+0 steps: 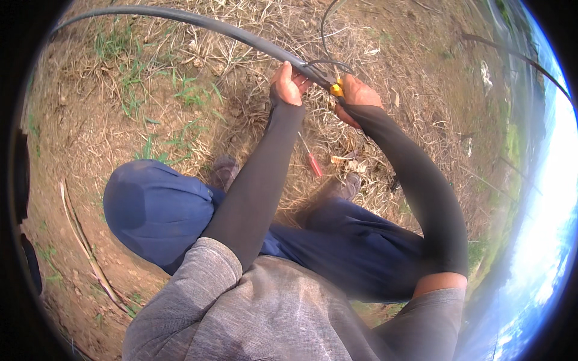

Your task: The person kneels on the ground and uses pliers to cut and connect black irrigation pipes and drip emitters. They repeatedly position the pipes, cut sections, and attach emitters to the main line in an outdoor field.

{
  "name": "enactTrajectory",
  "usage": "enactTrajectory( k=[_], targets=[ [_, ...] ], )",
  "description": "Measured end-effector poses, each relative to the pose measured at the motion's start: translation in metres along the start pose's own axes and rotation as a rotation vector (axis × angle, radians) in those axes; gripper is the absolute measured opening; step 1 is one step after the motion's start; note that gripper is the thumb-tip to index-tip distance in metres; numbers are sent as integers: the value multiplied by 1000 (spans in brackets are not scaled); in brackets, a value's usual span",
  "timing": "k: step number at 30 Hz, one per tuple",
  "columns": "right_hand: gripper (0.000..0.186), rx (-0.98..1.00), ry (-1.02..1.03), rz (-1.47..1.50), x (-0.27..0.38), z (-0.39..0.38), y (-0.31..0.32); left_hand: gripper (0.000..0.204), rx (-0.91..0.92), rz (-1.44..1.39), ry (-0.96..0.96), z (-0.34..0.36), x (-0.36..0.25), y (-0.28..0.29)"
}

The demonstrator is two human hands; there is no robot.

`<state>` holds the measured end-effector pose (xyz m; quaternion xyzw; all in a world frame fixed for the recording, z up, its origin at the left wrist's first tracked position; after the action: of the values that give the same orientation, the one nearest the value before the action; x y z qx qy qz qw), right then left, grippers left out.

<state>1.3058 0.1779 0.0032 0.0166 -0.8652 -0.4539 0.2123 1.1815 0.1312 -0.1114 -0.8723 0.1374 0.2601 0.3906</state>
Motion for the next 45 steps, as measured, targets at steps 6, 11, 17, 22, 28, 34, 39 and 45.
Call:
enactTrajectory(
  k=[6, 11, 17, 22, 28, 34, 39, 45],
  targets=[
    [37, 18, 17, -22, -1, 1, -3, 34, -18, 27, 7, -4, -1, 0],
    [37, -18, 68, -17, 2, 0, -2, 29, 22, -41, 2, 1, 4, -2],
    [34, -44, 100, 5, 9, 0, 3, 43, 193, 58, -149, -2, 6, -23],
    [36, -14, 113, -69, 5, 6, 2, 44, 35, 101, -132, -3, 10, -23],
    [40, -85, 217, -129, 9, 10, 5, 39, -105, 318, -176, 6, 16, -9],
    [41, -91, 201, -136, -3, 13, -1, 37, -142, 455, -112, -4, 10, -8],
    [41, -87, 219, -137, 6, 12, -1, 33, -129, 426, -109, -3, 11, -8],
    [40, -66, 178, -142, 7, 14, 0, 30, -162, 417, -92, 3, 13, -10]
  ],
)
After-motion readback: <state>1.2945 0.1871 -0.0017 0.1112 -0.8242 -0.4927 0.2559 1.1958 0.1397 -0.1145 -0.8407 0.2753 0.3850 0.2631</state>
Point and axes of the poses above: each hand's wrist, its own z-axis towards the middle knuckle, its own y-axis out of the back of the hand, x = y × z, the point moved 9 cm from there along z, towards the middle knuckle, and after that the axes turned 13 degrees about z, right-handed, at the moved point
